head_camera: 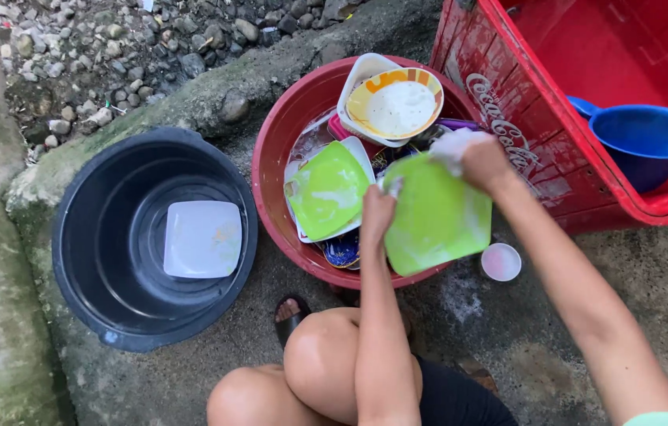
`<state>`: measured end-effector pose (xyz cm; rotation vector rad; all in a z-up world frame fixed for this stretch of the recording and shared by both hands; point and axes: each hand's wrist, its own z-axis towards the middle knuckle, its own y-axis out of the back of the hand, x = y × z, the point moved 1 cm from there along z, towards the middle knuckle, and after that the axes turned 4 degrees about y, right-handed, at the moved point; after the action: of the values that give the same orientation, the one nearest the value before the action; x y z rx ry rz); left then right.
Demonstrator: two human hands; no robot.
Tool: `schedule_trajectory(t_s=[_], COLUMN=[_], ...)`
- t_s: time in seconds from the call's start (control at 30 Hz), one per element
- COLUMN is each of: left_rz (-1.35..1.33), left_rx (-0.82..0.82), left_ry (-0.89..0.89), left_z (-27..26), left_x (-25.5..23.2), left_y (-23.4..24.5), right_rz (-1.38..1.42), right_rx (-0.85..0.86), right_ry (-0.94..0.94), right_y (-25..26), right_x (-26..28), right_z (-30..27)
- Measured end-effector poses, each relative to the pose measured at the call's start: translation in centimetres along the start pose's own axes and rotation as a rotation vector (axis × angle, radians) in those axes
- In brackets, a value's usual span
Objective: The person washes various dishes by hand in a basin of soapy water, scrubbing each item with a sponge before moving it to a separate basin. They clean several plates and bowls one at a time, ensuring both sides are scrubbed.
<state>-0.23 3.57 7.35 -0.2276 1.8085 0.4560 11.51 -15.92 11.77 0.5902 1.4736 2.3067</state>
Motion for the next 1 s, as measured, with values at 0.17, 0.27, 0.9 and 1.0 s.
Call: schedule_trajectory(t_s=[0.17,0.27,0.9,1.0], left_rz=[-0.049,-0.23,-0.871,-0.882], left_rx=[0.065,0.03,-0.617,-0.636], left_ry=[-0.009,-0.056,0.086,0.067], left_z=[0.3,-0.9,1.3,1.5], left_x=[5.5,3.2,2.3,2.0], left_y=[-4.7,-4.3,2.3,2.4], right_rz=[0.165,0.293,1.623,1.29], right_rx=[-0.071,-0.159,0.354,0.589], right_ry=[0.039,0.064,-1.06,-1.06], right_y=[-0.7,-2.3,-7.3,-8.8], right_x=[7.3,7.1,0.4,1.0], right_z=[1.5,1.2,1.2,2.0])
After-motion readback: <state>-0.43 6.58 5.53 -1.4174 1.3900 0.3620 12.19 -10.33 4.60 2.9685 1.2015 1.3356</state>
